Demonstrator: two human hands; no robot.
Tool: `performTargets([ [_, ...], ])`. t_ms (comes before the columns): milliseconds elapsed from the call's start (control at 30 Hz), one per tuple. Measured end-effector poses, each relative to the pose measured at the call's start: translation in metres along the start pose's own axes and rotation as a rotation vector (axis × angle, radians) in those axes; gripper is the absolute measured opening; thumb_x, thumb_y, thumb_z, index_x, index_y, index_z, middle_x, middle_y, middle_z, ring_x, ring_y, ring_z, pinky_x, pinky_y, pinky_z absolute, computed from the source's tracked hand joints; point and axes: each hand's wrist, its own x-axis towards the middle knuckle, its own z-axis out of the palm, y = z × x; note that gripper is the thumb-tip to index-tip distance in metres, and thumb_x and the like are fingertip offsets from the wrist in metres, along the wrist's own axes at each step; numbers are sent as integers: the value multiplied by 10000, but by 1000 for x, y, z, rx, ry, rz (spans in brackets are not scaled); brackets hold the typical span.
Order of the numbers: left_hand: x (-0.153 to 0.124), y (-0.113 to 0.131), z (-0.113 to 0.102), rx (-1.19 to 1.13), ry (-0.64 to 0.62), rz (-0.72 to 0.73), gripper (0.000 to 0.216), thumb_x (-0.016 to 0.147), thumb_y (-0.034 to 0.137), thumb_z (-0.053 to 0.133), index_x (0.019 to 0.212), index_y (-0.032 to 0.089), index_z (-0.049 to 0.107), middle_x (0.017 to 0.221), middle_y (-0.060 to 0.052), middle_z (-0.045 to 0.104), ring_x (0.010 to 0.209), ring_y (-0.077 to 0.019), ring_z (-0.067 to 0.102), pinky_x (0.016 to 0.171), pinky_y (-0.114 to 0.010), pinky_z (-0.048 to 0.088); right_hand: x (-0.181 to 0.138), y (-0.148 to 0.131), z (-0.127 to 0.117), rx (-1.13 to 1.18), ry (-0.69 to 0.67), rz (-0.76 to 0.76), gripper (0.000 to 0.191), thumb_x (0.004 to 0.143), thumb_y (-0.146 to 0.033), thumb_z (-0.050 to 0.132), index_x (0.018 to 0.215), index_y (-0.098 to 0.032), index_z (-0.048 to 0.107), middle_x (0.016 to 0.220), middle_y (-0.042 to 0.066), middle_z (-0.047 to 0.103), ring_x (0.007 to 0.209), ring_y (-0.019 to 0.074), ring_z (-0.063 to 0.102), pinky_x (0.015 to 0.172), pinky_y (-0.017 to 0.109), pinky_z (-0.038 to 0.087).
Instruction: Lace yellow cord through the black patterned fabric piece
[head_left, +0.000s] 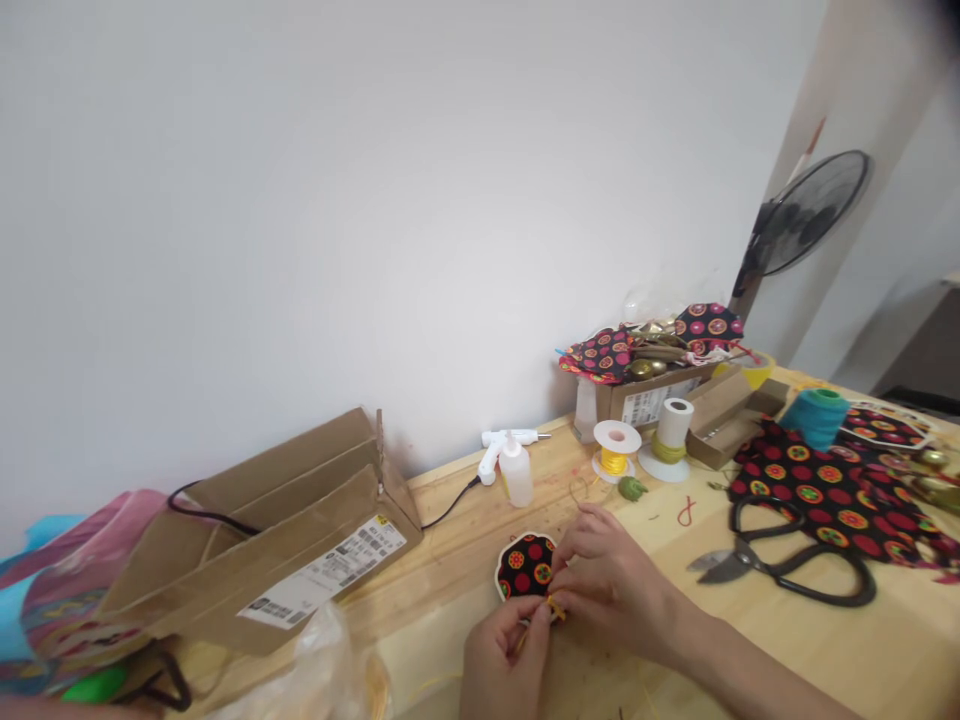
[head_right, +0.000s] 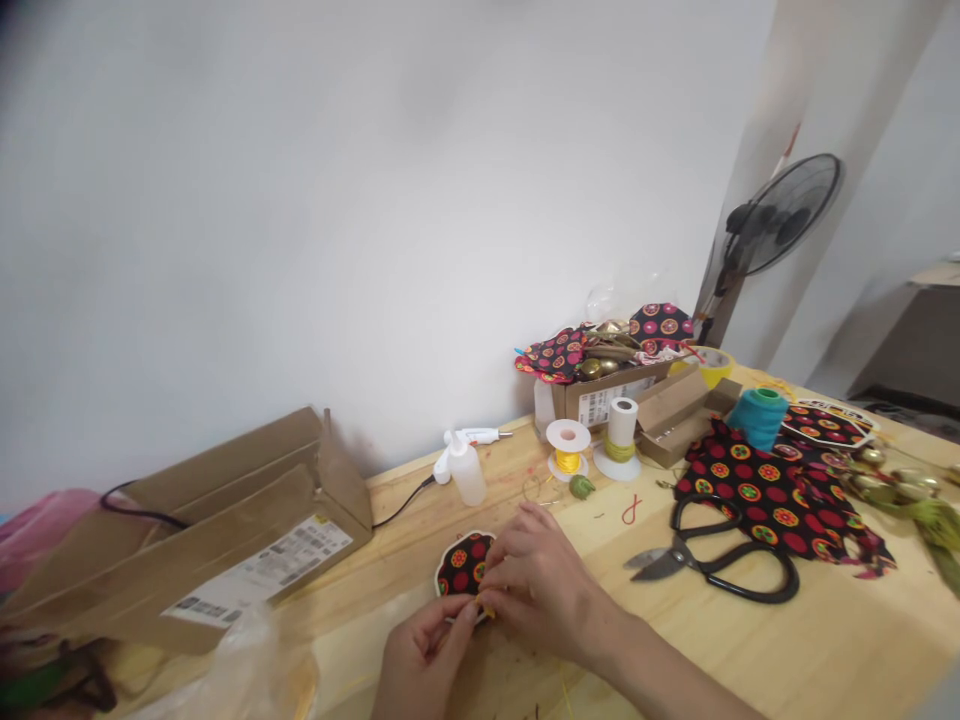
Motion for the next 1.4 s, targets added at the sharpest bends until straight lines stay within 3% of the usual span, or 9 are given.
performTargets([
  [267, 0, 3, -2, 138, 34, 66, 248, 646, 326, 544, 645, 130, 696, 523, -39, 660, 493, -159, 565, 458, -195, 428, 1, -4, 0, -2, 65, 29, 102, 694, -177, 565, 608, -217, 603, 710, -20, 595, 736, 129, 504, 871, 397, 221],
  [467, 1, 2, -1, -28, 64, 15, 259, 621, 369, 577, 648, 129, 668, 531, -34, 644, 546, -167, 576, 505, -199, 441, 1, -2, 3, 43, 91, 0, 92, 706, -175, 553, 653, -218, 616, 703, -5, 585, 714, 133, 495, 771, 347, 323],
  [667, -1, 0, 2, -37, 84, -13, 377, 583, 449, 589, 742, 115, 664, 379, 20, 515, 358, -98, 435, 401, -177, 371, 2, 0, 3, 45, 116, -17, 79, 707, -195, 559, 664, -211, 624, 679, 9, 593, 689, 142, 493, 700, 332, 349],
  [967, -1, 2, 2, 40, 73, -26, 487, 566, 534, 555, 726, 87, 666, 348, 84, 268, 354, -47, 181, 331, -154, 169, 1, 3, 5, 14, 137, 4, 98, 716, -187, 548, 651, -213, 616, 668, 1, 593, 686, 137, 494, 769, 357, 311],
  [1233, -1, 6, 3, -45, 124, -71, 420, 522, 491, 617, 664, 99, 665, 337, 54, 415, 340, -66, 335, 362, -157, 287, 1, 3, 7, 27, 178, -2, 115, 725, -189, 535, 640, -209, 610, 673, 3, 586, 685, 136, 493, 723, 334, 339],
  [1400, -2, 10, 3, -129, 122, -62, 336, 525, 444, 639, 613, 119, 656, 450, 4, 574, 437, -106, 492, 427, -158, 367, 0, 4, 8, 74, 174, -10, 134, 744, -211, 511, 652, -199, 608, 679, 17, 585, 688, 138, 494, 649, 295, 371],
])
